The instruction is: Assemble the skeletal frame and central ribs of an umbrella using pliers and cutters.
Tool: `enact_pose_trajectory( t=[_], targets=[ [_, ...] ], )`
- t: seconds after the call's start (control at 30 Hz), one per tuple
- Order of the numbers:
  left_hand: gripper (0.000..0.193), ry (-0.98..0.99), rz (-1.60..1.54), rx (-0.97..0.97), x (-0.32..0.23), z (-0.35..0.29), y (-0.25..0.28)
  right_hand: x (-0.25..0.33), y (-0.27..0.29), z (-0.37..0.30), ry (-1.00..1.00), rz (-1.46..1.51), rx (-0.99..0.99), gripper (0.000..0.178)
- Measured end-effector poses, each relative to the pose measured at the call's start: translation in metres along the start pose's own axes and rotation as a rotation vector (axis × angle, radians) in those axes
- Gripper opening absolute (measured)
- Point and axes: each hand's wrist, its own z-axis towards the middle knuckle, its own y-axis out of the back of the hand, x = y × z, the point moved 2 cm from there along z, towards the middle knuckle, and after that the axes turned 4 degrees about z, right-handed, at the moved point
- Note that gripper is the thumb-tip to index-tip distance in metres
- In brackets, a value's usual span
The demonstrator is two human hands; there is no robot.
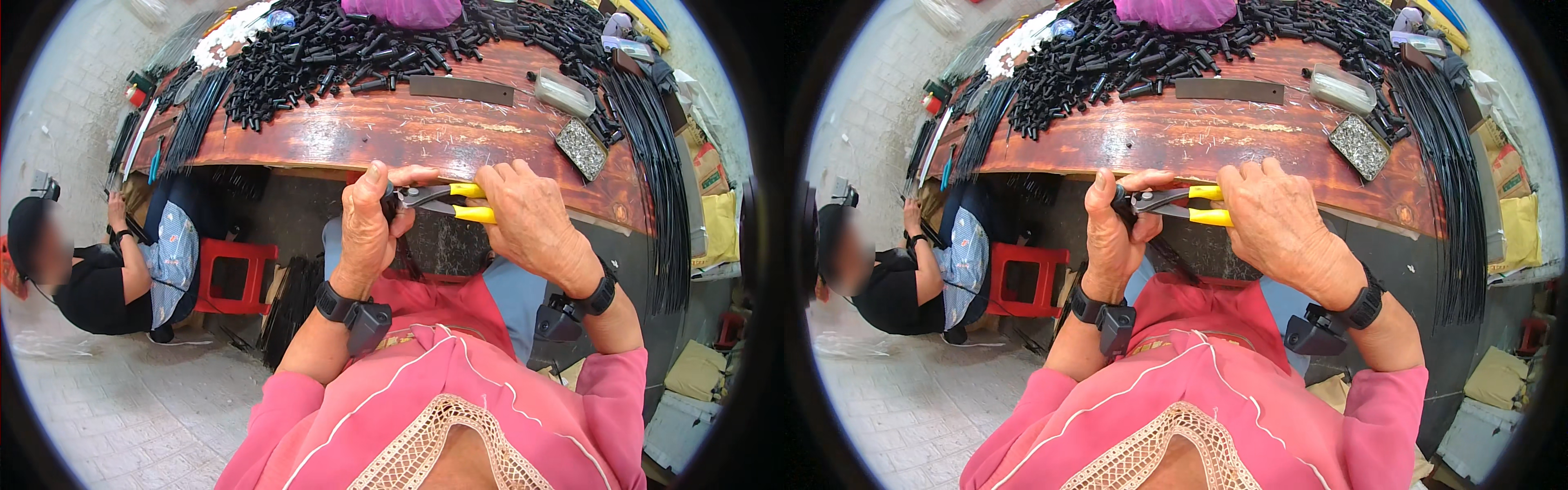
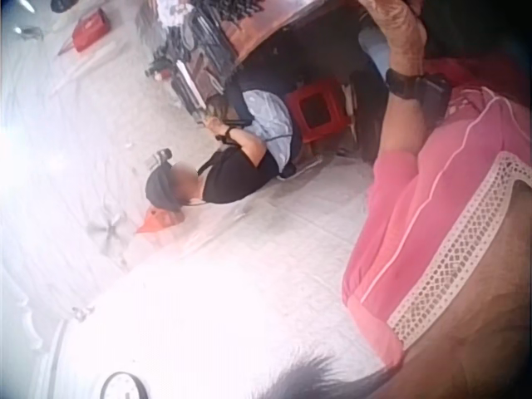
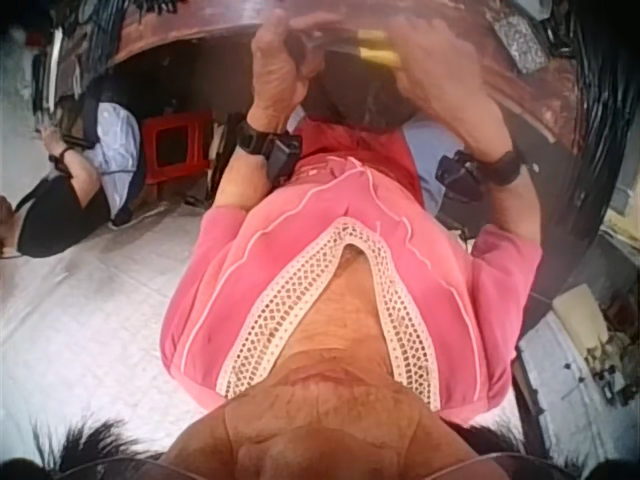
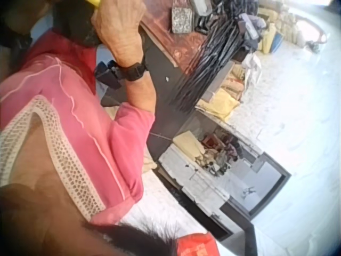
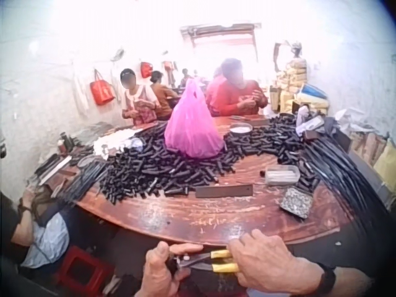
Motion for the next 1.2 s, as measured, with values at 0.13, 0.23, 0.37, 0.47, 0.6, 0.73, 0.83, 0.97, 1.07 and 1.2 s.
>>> enact_pose_trajectory(
  t=[0.13, 0.23, 0.37, 0.47, 0.6, 0.73, 0.83, 0.97, 1.07, 1.2],
  targets=[
    [0.064, -0.021, -0.063, -0.001, -0.002, -0.002, -0.003, 0.0, 0.002, 0.0, 0.01, -0.024, -0.002, 0.022],
    [0.076, -0.015, 0.017, -0.005, 0.0, 0.002, -0.011, -0.007, 0.006, -0.004, -0.02, -0.057, -0.024, 0.022],
    [0.086, -0.177, 0.102, 0.036, -0.004, 0.002, 0.001, -0.039, -0.003, -0.018, -0.105, 0.294, -0.113, 0.02],
    [0.085, -0.205, 0.09, 0.128, -0.013, -0.007, 0.01, -0.081, 0.008, -0.026, -0.328, 0.441, -0.146, 0.017],
    [0.071, -0.233, 0.081, 0.267, -0.028, -0.004, 0.006, -0.162, 0.021, -0.047, -0.494, 0.323, -0.247, 0.013],
    [0.068, -0.347, 0.299, 0.303, -0.036, 0.006, -0.014, -0.196, 0.015, -0.048, -0.625, 0.063, -0.103, 0.015],
    [0.066, -0.341, 0.349, 0.347, -0.031, 0.012, -0.027, -0.206, 0.0, -0.037, -0.588, 0.019, -0.076, 0.019],
    [0.065, -0.211, 0.241, 0.411, -0.017, 0.019, -0.03, -0.202, -0.008, -0.024, -0.567, 0.038, -0.074, 0.018],
    [0.065, -0.209, 0.139, 0.371, -0.005, 0.027, -0.034, -0.206, -0.012, -0.023, -0.571, 0.015, -0.059, 0.019],
    [0.063, -0.174, 0.043, 0.318, 0.005, 0.028, -0.035, -0.215, -0.012, -0.024, -0.551, 0.024, -0.06, 0.018]
  ],
)
